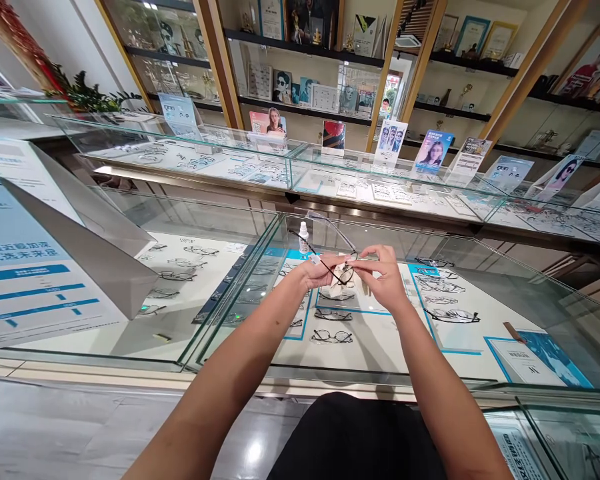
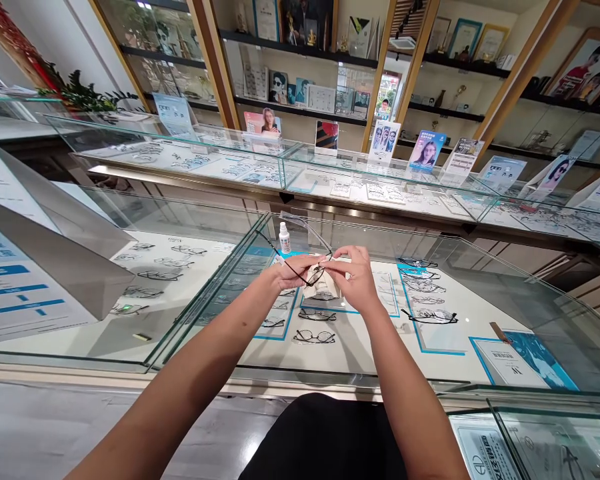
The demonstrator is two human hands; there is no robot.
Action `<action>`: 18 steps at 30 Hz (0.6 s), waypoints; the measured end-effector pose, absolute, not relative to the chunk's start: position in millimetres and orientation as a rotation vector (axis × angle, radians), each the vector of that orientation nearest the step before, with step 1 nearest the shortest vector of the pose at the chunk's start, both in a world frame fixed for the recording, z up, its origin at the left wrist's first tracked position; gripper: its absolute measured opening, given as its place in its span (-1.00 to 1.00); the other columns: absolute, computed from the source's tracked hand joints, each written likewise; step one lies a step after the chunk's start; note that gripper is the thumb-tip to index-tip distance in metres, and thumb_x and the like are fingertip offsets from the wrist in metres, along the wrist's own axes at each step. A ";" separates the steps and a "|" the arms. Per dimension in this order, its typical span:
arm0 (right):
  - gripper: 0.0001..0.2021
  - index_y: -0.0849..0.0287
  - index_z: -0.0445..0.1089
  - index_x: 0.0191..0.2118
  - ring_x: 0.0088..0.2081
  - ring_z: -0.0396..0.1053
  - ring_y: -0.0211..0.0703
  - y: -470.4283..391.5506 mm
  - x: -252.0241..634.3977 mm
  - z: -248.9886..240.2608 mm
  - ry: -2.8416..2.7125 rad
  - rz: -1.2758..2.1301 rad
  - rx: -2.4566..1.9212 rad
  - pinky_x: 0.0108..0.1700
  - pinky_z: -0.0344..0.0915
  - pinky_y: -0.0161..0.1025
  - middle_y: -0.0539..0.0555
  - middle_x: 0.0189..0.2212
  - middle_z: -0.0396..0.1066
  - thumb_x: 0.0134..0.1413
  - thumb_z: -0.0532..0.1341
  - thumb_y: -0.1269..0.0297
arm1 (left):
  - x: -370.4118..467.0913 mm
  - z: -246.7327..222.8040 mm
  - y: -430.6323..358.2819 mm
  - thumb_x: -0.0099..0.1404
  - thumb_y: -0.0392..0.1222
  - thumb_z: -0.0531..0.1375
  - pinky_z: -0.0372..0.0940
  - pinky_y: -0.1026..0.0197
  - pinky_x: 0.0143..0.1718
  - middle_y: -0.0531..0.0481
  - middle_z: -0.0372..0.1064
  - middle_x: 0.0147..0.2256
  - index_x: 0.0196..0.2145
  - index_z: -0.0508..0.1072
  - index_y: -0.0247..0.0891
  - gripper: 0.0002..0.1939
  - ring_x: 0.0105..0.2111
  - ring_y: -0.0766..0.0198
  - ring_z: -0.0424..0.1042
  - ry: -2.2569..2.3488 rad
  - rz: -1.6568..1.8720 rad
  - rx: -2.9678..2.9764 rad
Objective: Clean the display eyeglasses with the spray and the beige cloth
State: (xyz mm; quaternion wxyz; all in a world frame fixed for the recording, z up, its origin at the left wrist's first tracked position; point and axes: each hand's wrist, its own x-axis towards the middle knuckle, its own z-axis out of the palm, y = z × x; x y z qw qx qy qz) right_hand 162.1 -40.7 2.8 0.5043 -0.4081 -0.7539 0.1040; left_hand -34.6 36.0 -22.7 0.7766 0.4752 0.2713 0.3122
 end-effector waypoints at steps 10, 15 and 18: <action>-0.80 0.05 0.64 -0.42 -0.33 0.27 -0.13 -25.2 171.9 -8.7 -1.482 0.783 -1.197 -0.16 0.23 -0.12 0.01 -0.41 0.42 0.03 0.42 0.04 | -32.6 -8.8 27.8 0.31 0.31 0.26 -0.05 0.21 -0.49 0.11 0.10 -0.62 -0.57 0.27 -0.21 -0.42 -0.57 0.36 0.05 0.841 0.983 1.596; -0.75 0.05 0.67 -0.40 -0.22 0.41 -0.04 -22.3 172.7 -13.2 -1.349 1.009 -1.184 -0.05 0.27 -0.07 0.07 -0.31 0.60 -0.12 0.48 -0.02 | -31.3 -10.9 26.7 0.29 0.28 0.29 -0.09 0.21 -0.46 0.11 0.02 -0.60 -0.56 0.23 -0.20 -0.43 -0.53 0.33 0.02 0.904 1.067 1.647; -0.72 0.04 0.69 -0.37 -0.17 0.43 -0.02 -22.3 172.7 -12.7 -1.281 1.133 -1.169 -0.02 0.26 -0.08 0.08 -0.26 0.65 -0.18 0.49 -0.03 | -30.3 -12.2 27.0 0.25 0.22 0.34 -0.02 0.22 -0.43 0.10 0.08 -0.60 -0.55 0.28 -0.20 -0.48 -0.50 0.30 0.07 0.889 1.108 1.555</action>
